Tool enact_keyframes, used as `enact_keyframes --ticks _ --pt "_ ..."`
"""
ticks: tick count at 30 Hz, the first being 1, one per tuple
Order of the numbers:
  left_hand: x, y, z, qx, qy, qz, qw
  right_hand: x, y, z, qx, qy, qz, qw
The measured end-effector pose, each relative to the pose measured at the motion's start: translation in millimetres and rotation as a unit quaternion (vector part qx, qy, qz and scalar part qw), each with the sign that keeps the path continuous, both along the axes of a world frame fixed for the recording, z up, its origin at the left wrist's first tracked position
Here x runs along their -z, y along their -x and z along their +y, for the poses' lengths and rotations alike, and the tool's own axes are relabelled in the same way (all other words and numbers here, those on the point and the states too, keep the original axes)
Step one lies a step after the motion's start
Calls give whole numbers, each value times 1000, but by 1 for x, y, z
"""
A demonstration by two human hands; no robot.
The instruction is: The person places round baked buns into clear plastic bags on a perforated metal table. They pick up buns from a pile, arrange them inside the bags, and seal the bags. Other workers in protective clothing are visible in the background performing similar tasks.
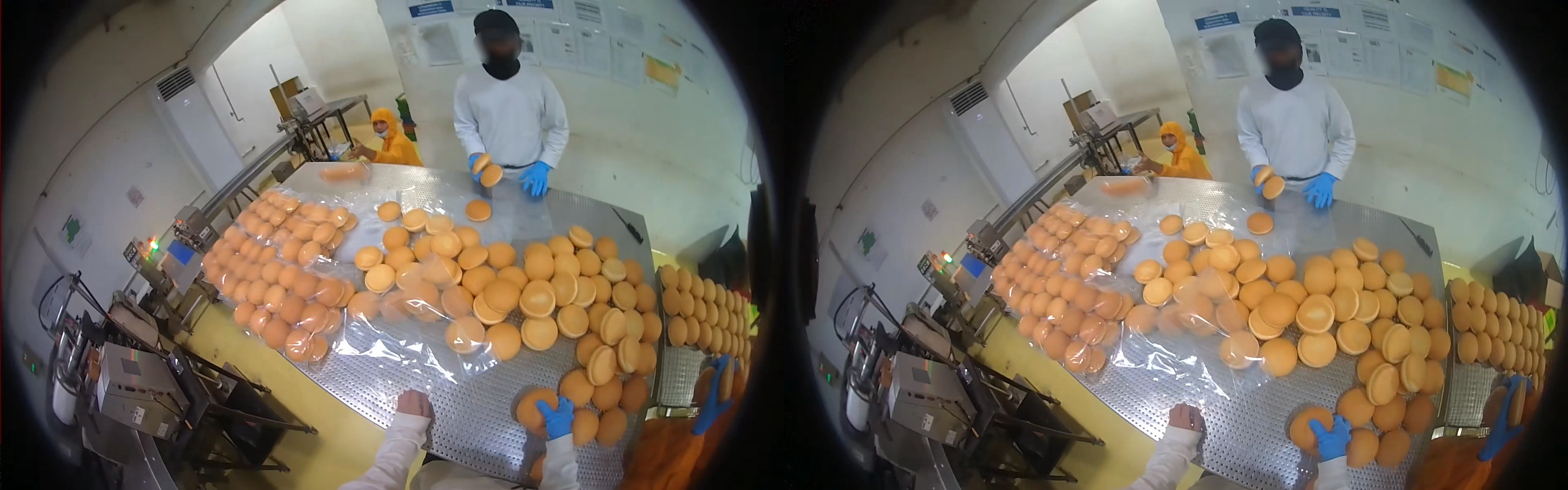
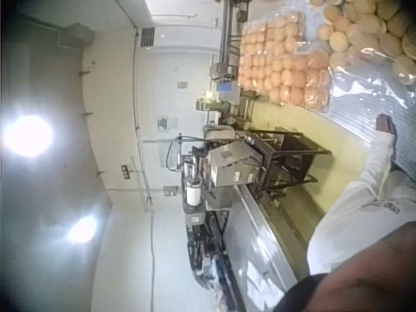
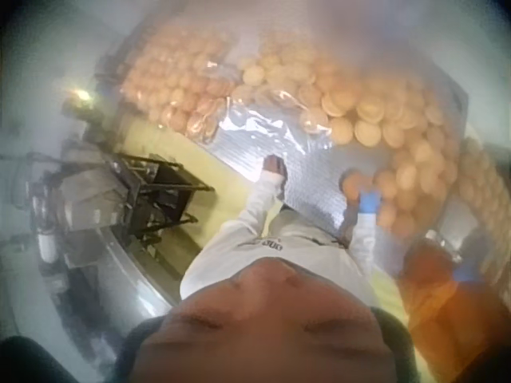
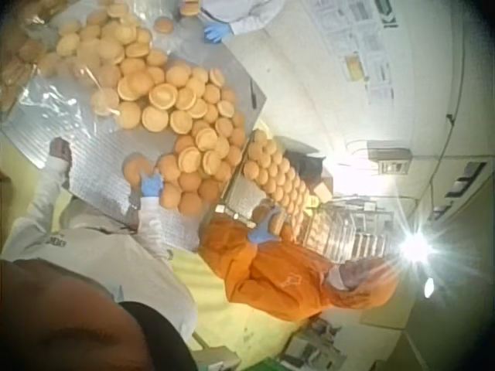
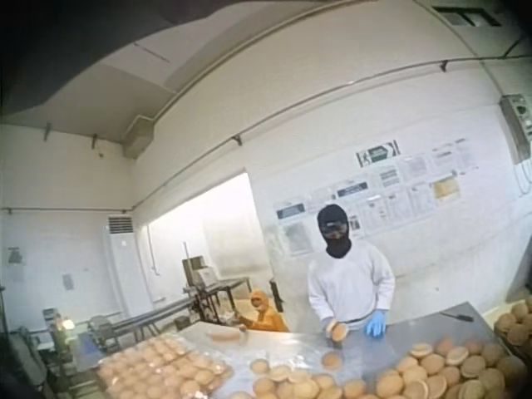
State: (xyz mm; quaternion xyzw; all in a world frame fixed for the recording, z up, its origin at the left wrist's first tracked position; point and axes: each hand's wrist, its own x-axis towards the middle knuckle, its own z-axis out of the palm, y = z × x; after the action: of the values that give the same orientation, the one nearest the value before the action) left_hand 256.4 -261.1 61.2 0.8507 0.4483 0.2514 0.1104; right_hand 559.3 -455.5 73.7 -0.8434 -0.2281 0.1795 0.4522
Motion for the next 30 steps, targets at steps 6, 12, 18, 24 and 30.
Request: enact_keyframes --ticks 6,12,18,24,30 --pt "18 -1 -2 -17 8 -40 999 -5 5 12 3 -22 23 999" --pt "19 -2 -1 -56 32 -101 993 7 10 13 0 -78 45 996" --pt "7 4 2 -41 63 -143 987 0 26 29 40 -74 -217 973" --pt "-9 20 23 39 171 -302 937 -50 120 86 -61 -93 -341 934" --pt "-97 53 171 -26 -14 -299 954 8 230 130 -189 -84 -51 977"
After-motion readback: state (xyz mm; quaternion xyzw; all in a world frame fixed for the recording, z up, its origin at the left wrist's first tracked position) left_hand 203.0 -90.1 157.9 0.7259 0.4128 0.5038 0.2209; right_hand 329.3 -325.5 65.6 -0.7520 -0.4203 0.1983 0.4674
